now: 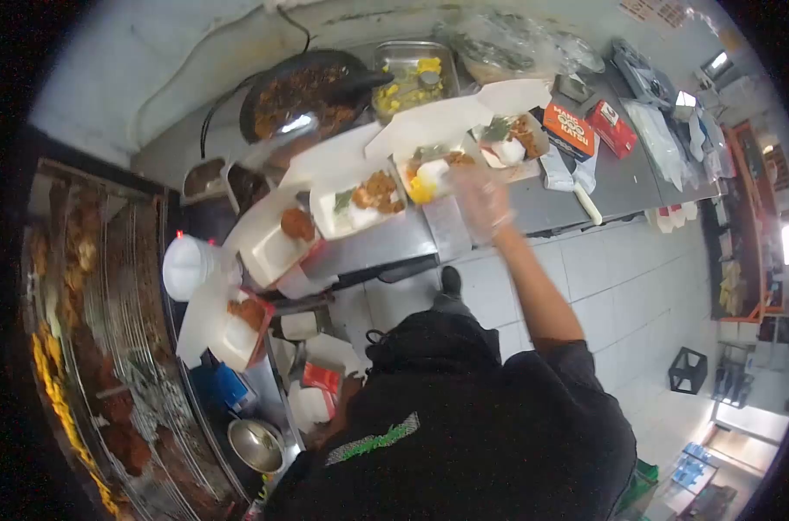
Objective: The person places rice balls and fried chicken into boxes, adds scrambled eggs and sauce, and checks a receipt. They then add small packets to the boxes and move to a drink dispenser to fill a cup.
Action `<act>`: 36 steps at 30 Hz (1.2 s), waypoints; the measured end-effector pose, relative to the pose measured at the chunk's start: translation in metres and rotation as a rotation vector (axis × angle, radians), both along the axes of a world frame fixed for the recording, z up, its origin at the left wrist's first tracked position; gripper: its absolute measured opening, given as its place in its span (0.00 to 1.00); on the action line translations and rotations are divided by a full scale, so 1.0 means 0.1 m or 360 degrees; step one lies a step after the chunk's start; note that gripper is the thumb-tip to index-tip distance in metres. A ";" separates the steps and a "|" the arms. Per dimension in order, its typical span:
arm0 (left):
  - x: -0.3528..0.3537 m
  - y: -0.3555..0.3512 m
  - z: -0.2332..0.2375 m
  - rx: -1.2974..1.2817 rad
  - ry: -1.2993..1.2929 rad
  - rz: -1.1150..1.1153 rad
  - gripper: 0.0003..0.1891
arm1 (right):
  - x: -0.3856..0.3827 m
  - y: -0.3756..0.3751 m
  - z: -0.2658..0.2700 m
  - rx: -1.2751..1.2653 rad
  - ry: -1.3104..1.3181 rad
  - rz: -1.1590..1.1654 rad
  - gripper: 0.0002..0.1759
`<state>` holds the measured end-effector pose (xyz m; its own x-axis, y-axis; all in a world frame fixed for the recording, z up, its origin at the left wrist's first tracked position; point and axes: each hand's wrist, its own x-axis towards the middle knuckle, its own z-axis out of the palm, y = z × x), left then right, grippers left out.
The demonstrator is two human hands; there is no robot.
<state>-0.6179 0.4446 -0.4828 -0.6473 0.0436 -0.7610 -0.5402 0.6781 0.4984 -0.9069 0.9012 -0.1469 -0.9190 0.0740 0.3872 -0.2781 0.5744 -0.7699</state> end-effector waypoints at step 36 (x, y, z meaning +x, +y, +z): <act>-0.43 2.52 0.24 -0.0191 0.0372 0.0424 0.16 | -3.43 3.60 -0.05 0.0614 -0.0467 0.0492 0.18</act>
